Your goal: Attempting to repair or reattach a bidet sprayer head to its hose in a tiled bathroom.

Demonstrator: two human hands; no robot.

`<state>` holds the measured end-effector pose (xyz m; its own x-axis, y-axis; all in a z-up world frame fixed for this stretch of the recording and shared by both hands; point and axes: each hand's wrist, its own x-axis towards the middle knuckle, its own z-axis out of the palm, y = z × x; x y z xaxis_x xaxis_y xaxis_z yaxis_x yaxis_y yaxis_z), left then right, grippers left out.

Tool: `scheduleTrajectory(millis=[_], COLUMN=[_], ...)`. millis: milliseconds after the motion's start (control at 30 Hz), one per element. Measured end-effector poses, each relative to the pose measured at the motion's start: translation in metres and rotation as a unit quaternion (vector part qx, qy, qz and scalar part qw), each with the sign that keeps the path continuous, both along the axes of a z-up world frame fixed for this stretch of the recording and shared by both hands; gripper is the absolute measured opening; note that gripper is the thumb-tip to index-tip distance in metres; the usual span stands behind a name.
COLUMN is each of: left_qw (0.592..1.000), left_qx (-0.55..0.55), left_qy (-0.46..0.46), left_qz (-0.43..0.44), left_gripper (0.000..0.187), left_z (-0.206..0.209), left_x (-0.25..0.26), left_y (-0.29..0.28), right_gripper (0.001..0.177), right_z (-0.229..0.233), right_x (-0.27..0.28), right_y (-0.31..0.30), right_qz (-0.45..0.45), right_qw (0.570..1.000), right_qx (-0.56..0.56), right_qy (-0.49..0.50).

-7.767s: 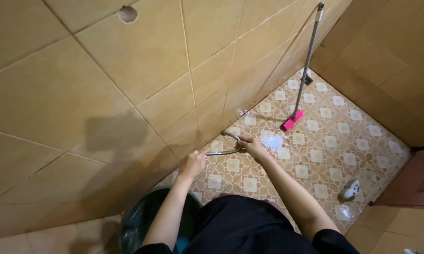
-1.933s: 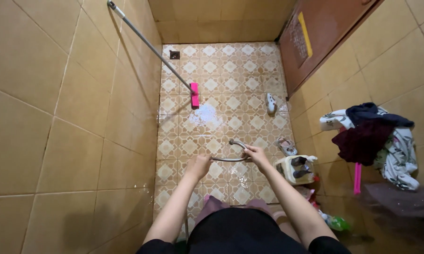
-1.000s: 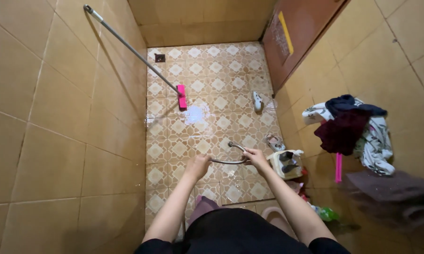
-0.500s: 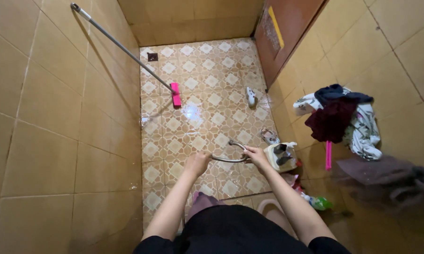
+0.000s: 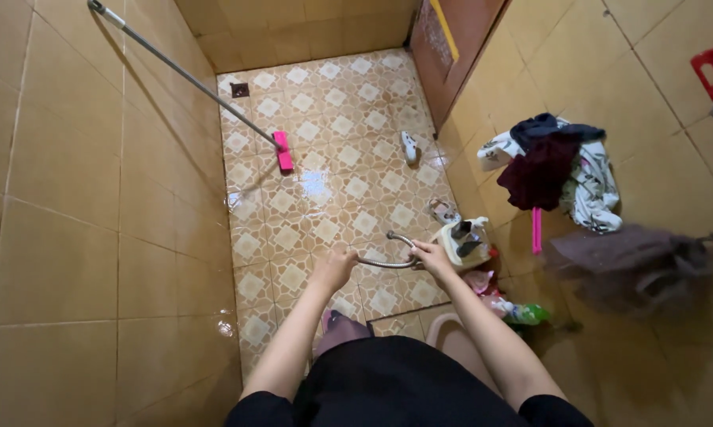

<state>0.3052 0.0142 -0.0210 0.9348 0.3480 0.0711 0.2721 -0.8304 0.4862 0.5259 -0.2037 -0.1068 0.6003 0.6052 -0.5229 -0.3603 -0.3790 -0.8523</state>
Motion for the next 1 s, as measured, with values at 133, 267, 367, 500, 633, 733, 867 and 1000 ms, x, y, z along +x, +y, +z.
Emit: scheduleTrajectory(millis=[133, 267, 367, 500, 633, 733, 867, 1000], left_qw=[0.999, 1.000, 1.000, 1.000, 0.999, 0.999, 0.998, 0.998], left_qx=[0.008, 0.004, 0.012, 0.018, 0.001, 0.007, 0.005, 0.004], left_qy=[0.046, 0.009, 0.025, 0.012, -0.007, 0.009, -0.006, 0.024], left_qz=[-0.011, -0.007, -0.008, -0.018, -0.034, -0.035, -0.058, -0.056], left_gripper=[0.017, 0.023, 0.021, 0.016, 0.015, 0.015, 0.014, 0.016], left_z=[-0.014, -0.002, 0.004, -0.008, -0.012, -0.007, -0.001, 0.016], left_x=[0.000, -0.003, -0.004, -0.003, -0.003, -0.003, 0.000, 0.005], left_y=[-0.008, -0.020, -0.027, -0.035, -0.043, -0.049, -0.056, -0.063], right_gripper=[0.041, 0.040, 0.040, 0.039, 0.039, 0.039, 0.041, 0.042], right_z=[0.009, 0.011, 0.008, 0.001, 0.016, 0.021, 0.020, 0.005], right_x=[-0.007, -0.011, -0.012, -0.011, -0.019, -0.021, -0.021, -0.014], right_y=[-0.011, -0.023, -0.032, -0.046, -0.057, -0.064, -0.077, -0.088], right_qz=[-0.017, -0.020, -0.023, -0.024, -0.023, -0.029, -0.025, -0.051], right_qw=[1.000, 1.000, 1.000, 1.000, 0.999, 0.999, 0.999, 0.997], right_qx=[0.003, 0.002, 0.000, 0.017, 0.008, 0.006, 0.023, 0.044], right_qy=[0.011, 0.002, -0.018, -0.010, -0.029, -0.023, -0.020, -0.037])
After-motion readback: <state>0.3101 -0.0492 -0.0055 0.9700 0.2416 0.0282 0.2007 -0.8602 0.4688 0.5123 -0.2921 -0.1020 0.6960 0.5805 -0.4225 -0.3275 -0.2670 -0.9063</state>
